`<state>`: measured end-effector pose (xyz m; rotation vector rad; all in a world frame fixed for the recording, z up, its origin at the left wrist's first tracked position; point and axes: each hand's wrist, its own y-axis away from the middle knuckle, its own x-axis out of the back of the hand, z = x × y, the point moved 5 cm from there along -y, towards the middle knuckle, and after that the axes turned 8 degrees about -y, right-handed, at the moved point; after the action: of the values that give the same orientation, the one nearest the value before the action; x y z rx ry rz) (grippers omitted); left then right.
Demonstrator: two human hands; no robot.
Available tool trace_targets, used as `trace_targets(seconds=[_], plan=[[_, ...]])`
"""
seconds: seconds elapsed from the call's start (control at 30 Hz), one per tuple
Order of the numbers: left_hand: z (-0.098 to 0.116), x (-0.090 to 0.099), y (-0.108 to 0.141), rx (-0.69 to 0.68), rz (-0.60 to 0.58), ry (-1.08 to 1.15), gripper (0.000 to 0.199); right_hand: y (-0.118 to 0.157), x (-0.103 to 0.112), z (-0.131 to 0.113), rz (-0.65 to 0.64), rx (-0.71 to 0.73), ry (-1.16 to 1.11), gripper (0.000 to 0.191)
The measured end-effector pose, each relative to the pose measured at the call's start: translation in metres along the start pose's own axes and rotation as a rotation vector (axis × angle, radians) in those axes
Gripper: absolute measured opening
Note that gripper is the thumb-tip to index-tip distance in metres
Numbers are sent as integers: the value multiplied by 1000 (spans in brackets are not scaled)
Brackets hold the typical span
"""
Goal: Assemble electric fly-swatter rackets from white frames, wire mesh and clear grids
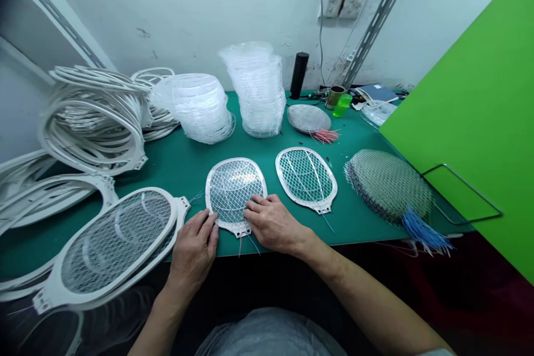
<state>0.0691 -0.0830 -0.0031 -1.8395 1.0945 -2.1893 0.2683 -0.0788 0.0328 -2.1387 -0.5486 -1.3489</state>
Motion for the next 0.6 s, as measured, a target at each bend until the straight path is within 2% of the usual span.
trace_targets(seconds=[0.1,0.17,0.23,0.33,0.43,0.5,0.6], plan=[[0,0,0,-15,-4,-12,29,2,2,16,129,-39,-30,29],[1,0,-1,-23,-1,-12,28,-1,4,38,274,-148,-15,28],[1,0,-1,-27,3,-12,28,-7,5,60,348,-282,3,26],[0,-1,-1,-23,-3,-6,28,-22,2,84,270,-456,10,17],[-2,-1,0,-13,3,13,29,-33,1,91,185,-564,-1,13],[-3,2,1,-5,11,39,28,-36,1,87,191,-569,4,18],[-6,5,-1,22,4,78,23,-33,-1,80,271,-528,15,18]])
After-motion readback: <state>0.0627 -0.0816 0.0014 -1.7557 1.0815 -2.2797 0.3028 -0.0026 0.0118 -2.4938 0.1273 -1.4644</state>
